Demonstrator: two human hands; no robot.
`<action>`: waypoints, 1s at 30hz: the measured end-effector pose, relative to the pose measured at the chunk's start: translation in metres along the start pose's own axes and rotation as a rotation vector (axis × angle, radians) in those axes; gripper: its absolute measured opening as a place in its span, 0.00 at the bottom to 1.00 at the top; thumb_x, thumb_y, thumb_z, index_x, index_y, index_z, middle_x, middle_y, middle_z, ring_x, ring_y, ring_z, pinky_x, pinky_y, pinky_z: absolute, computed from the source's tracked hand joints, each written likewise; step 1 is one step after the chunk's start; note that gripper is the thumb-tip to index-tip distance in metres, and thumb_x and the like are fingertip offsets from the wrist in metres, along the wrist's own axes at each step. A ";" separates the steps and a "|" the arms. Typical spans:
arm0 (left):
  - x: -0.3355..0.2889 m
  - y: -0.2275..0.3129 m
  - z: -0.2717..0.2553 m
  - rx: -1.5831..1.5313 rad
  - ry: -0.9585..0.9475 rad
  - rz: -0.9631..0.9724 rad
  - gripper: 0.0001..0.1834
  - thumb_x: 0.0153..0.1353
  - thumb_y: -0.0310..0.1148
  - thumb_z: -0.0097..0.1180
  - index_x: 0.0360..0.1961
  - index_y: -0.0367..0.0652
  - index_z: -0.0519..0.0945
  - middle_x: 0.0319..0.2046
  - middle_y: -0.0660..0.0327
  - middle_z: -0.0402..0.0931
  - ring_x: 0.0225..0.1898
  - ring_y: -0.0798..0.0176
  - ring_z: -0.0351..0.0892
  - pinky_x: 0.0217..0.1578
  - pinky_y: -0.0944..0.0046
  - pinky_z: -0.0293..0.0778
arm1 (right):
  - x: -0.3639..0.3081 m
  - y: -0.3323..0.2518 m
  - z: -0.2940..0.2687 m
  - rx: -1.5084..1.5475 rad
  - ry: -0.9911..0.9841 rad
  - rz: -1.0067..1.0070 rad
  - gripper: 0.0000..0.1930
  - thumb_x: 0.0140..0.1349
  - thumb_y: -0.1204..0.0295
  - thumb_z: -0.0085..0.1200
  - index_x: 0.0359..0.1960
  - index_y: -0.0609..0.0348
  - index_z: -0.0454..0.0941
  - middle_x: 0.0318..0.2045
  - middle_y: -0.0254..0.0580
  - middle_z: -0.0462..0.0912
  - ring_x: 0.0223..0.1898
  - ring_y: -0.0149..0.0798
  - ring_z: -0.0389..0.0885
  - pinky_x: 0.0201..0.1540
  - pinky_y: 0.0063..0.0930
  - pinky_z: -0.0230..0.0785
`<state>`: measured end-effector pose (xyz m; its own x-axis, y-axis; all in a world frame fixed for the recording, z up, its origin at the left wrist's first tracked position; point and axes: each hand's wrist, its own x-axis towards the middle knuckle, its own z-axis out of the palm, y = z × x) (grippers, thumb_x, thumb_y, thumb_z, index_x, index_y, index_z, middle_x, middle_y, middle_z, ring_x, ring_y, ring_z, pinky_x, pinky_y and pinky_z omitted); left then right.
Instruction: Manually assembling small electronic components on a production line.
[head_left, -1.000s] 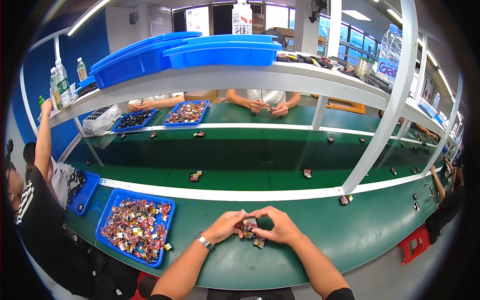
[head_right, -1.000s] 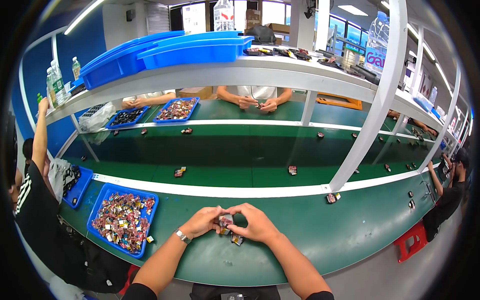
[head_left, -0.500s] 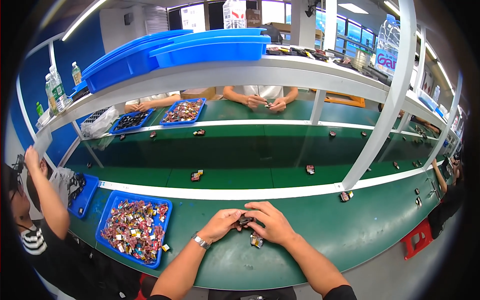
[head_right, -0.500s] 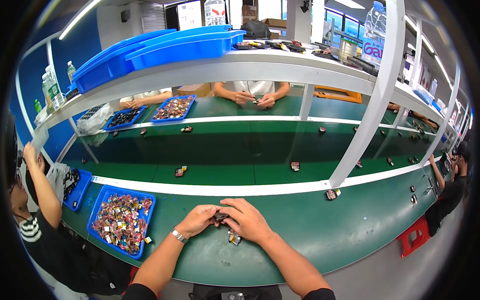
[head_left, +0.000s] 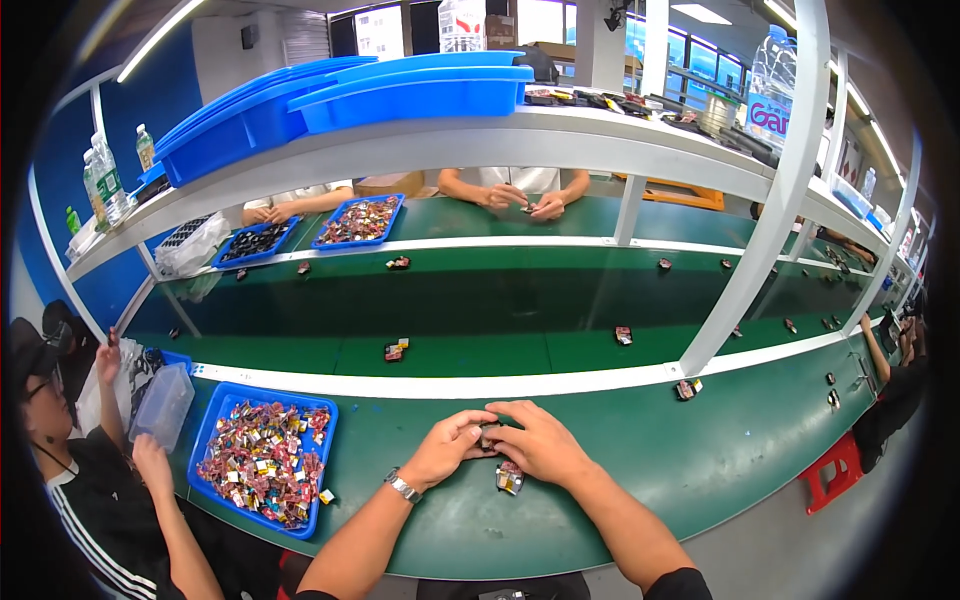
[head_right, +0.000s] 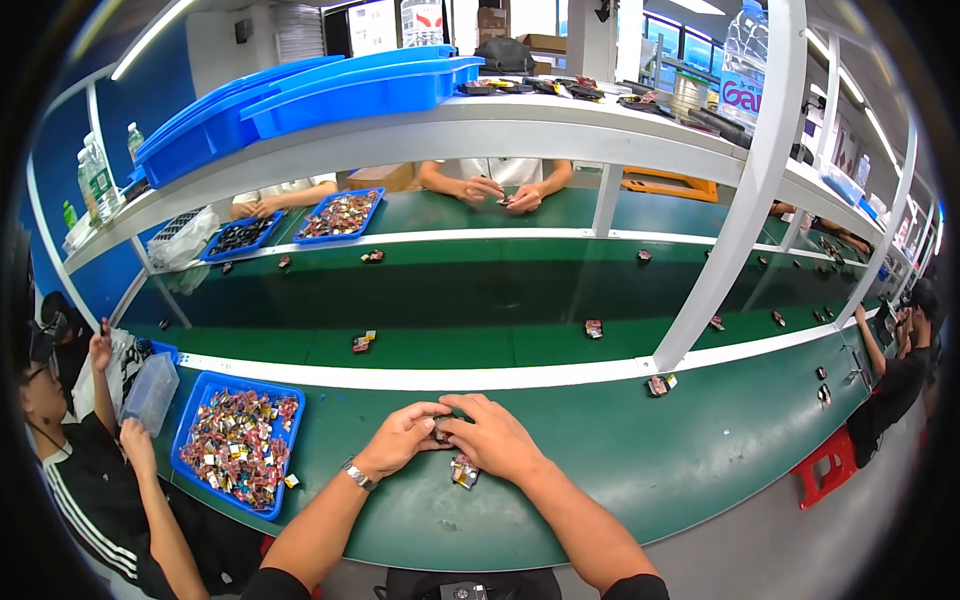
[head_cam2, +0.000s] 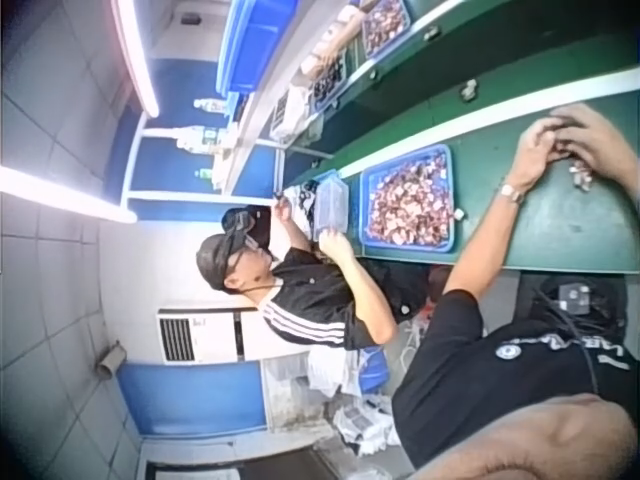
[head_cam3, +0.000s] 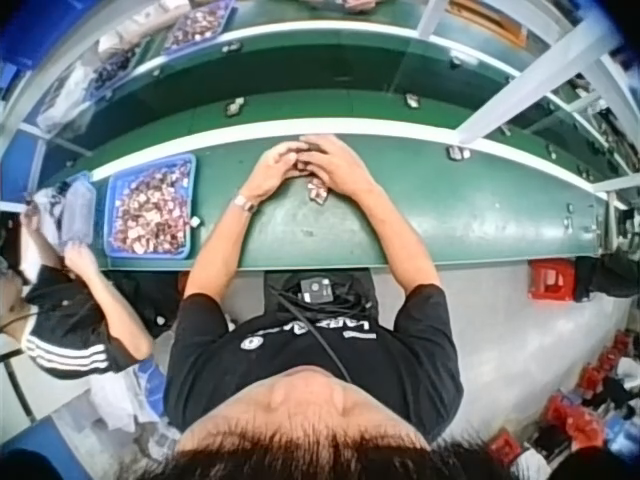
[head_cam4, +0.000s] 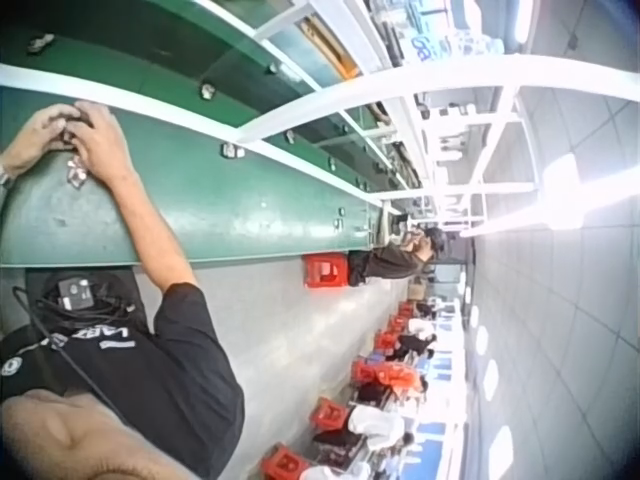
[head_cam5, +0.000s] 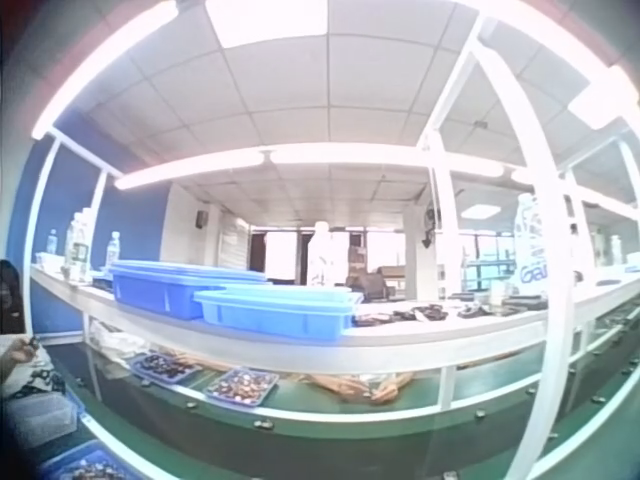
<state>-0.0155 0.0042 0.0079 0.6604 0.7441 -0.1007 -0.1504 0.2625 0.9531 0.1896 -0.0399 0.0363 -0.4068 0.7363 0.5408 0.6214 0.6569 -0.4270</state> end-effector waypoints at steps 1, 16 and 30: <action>0.000 -0.001 0.001 0.012 0.014 0.008 0.18 0.75 0.29 0.40 0.61 0.34 0.69 0.56 0.55 0.71 0.55 0.63 0.76 0.57 0.60 0.76 | 0.000 0.001 -0.002 0.013 -0.020 -0.009 0.10 0.54 0.75 0.64 0.39 0.53 0.82 0.55 0.43 0.76 0.53 0.49 0.75 0.53 0.40 0.72; 0.003 -0.004 -0.003 -0.106 -0.029 0.019 0.19 0.70 0.23 0.46 0.61 0.35 0.69 0.56 0.57 0.73 0.55 0.65 0.75 0.57 0.62 0.75 | -0.003 0.006 0.004 0.119 -0.010 0.130 0.07 0.56 0.72 0.64 0.36 0.53 0.84 0.53 0.40 0.78 0.54 0.46 0.75 0.54 0.37 0.73; -0.001 0.001 0.001 -0.021 -0.098 0.111 0.25 0.64 0.18 0.53 0.62 0.34 0.68 0.54 0.56 0.75 0.55 0.66 0.75 0.53 0.68 0.74 | -0.005 0.004 0.010 0.249 -0.003 0.244 0.05 0.54 0.71 0.64 0.33 0.55 0.84 0.51 0.42 0.80 0.54 0.46 0.76 0.56 0.38 0.71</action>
<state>-0.0160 0.0035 0.0095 0.7071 0.7063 0.0339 -0.2413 0.1960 0.9505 0.1876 -0.0390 0.0251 -0.2682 0.8768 0.3992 0.5181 0.4806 -0.7076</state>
